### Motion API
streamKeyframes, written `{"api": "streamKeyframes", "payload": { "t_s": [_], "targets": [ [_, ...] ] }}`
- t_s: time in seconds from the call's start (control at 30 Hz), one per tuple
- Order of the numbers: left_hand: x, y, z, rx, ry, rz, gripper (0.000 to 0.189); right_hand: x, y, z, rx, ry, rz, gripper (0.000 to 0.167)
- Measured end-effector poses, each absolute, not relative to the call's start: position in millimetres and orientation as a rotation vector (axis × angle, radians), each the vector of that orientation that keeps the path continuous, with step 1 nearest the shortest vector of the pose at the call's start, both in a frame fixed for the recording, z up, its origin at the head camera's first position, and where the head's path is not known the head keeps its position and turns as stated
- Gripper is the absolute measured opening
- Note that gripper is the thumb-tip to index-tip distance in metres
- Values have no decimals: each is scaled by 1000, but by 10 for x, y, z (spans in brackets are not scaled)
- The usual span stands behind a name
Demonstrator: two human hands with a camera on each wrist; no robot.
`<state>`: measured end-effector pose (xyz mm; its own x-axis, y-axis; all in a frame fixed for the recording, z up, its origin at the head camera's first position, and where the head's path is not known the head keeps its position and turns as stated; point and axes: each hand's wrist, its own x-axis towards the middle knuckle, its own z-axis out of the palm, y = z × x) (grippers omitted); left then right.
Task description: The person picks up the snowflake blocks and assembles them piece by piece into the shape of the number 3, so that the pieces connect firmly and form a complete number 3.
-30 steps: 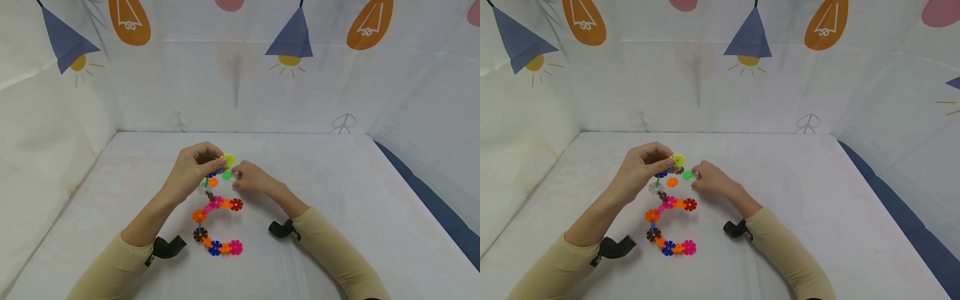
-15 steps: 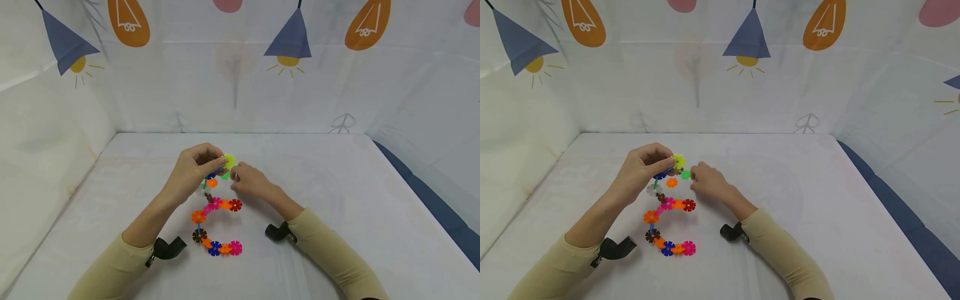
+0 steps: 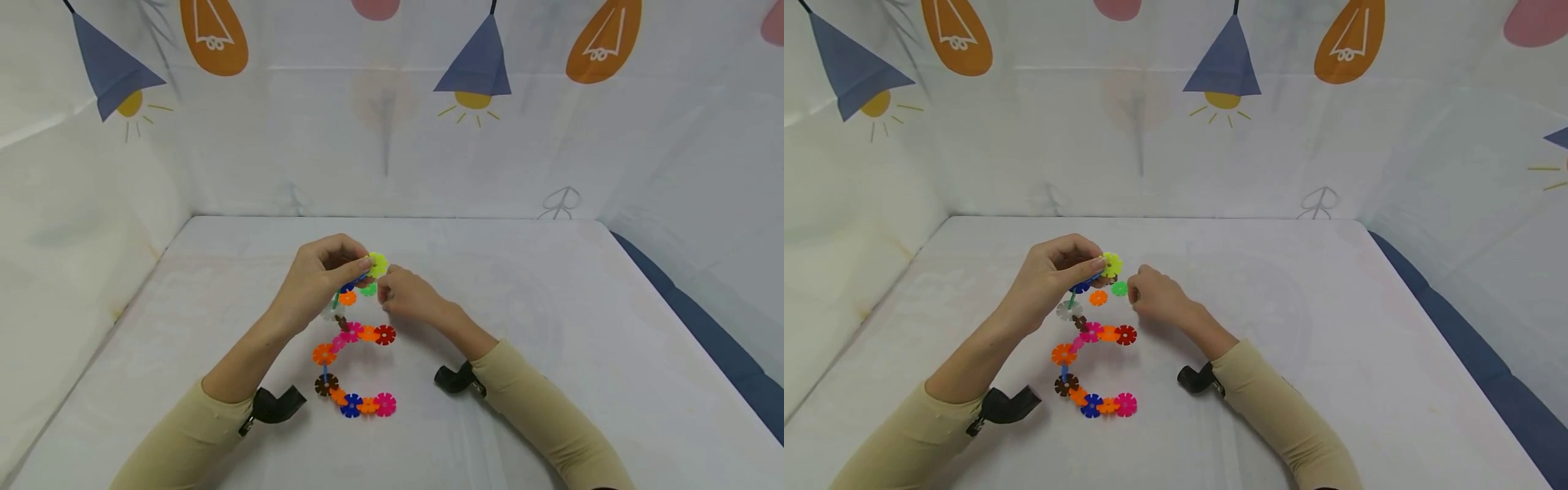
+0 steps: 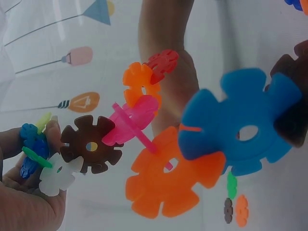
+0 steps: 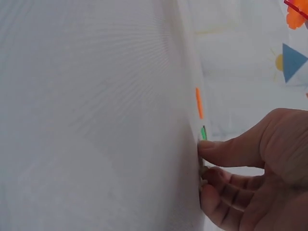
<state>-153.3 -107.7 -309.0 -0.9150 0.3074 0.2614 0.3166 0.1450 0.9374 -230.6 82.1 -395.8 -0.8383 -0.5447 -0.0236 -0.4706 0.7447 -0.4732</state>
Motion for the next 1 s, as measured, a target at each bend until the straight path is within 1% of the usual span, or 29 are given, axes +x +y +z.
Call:
{"api": "streamKeyframes", "payload": {
  "t_s": [0.1, 0.33, 0.4, 0.57, 0.8, 1.0],
  "targets": [
    [-1532, -1073, -3091, -648, -2368, -1942, 15, -2308, 816, -3964, -836, 2759, -709, 9],
    [-1525, -1077, -3088, -632, -2376, -1929, 13, -2305, 799, -3962, -840, 2698, -708, 27],
    [-1526, -1078, -3088, -626, -2379, -1925, 13, -2294, 797, -3953, -870, 2687, -692, 26],
    [-1531, -1073, -3082, -636, -2365, -1955, 14, -2259, 795, -3919, -962, 2684, -638, 16],
    [-1537, -1067, -3090, -626, -2368, -1947, 15, -2233, 811, -3875, -920, 2623, -655, 15],
    [-1535, -1065, -3099, -602, -2370, -1933, 16, -2243, 830, -3872, -965, 2592, -673, 18]
  ]
}}
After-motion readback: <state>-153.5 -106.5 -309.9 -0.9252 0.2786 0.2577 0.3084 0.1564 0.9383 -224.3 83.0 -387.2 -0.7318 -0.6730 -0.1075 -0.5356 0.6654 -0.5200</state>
